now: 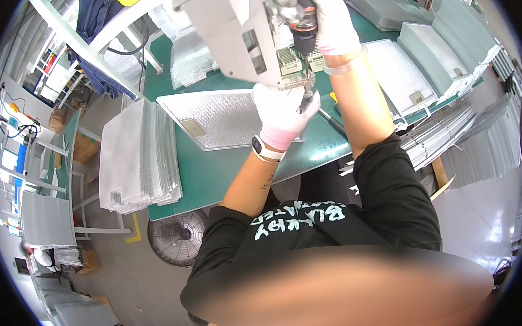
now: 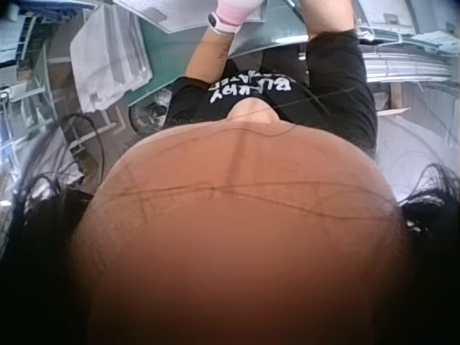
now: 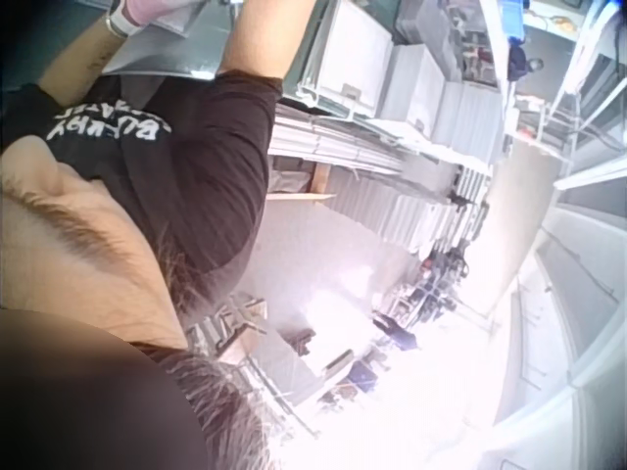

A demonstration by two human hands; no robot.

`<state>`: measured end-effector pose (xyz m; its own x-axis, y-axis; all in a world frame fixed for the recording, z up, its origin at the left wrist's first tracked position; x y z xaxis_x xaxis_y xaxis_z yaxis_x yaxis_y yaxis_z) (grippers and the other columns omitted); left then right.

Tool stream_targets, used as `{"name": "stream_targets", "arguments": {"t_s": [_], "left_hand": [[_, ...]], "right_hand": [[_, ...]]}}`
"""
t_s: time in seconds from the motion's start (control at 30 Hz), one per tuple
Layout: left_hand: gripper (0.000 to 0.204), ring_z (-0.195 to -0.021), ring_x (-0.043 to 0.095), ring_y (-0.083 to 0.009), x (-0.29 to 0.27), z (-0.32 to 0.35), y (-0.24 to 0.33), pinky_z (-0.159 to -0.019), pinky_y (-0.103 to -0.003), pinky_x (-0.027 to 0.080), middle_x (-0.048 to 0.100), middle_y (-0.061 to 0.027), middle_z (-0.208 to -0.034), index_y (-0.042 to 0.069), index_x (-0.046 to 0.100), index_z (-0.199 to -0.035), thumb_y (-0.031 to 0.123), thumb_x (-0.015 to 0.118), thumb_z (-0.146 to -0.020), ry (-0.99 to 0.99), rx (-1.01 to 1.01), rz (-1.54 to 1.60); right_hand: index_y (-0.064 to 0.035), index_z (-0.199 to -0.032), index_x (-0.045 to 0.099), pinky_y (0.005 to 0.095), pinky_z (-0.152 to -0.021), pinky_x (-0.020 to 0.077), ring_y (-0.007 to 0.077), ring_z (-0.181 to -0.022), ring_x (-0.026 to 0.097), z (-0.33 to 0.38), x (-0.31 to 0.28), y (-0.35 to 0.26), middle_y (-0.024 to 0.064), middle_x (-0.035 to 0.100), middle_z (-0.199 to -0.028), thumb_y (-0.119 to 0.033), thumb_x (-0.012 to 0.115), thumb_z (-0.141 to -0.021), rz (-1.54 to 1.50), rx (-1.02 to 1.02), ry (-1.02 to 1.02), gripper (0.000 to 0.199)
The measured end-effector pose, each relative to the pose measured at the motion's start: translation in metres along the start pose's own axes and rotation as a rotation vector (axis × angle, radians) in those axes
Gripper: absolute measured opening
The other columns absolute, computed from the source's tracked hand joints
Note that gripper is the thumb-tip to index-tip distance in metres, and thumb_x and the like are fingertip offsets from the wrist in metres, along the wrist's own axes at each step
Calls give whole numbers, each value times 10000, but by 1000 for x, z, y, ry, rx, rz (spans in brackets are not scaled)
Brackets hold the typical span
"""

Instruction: Assemble industrial mesh filter panels by attaching components using an electric screwdriver.

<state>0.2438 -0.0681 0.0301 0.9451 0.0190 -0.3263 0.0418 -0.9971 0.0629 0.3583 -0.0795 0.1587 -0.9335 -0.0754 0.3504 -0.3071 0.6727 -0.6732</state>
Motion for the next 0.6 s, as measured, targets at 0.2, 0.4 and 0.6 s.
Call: {"name": "stream_targets", "arguments": {"t_s": [0.2, 0.4, 0.6], "left_hand": [[147, -657, 594, -201, 5, 14, -7, -584, -339, 472, 639, 7, -720, 140, 676, -786, 188, 788, -703, -18, -93, 121], [148, -657, 610, -207, 4, 19, -4, -613, -331, 487, 646, -26, -729, 93, 685, -812, 135, 784, -711, -86, -121, 291], [149, -690, 609, -225, 3, 20, -7, -648, -357, 475, 629, -45, -736, 74, 683, -821, 121, 772, -710, -140, -101, 282]], "right_hand": [[37, -1132, 537, 220, -508, 377, 116, -574, 456, -9, 23, 19, 70, 531, -743, -217, 586, -934, -258, 98, -76, 325], [70, -1182, 533, 225, -459, 414, 140, -548, 524, -5, -16, 48, 100, 600, -777, -197, 554, -935, -501, 55, 112, 364], [51, -1297, 463, 224, -386, 378, 118, -466, 483, 5, 16, 37, 92, 598, -723, -162, 618, -857, -764, 129, -73, 512]]}}
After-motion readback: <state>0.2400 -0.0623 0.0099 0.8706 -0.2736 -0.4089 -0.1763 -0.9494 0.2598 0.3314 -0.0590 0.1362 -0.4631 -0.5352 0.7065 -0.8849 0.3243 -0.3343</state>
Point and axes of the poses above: each hand's wrist, its own z-axis away from the middle knuckle, its own x-axis out of the palm, y = z × x, the point moved 5 cm from there along -z, towards the middle knuckle
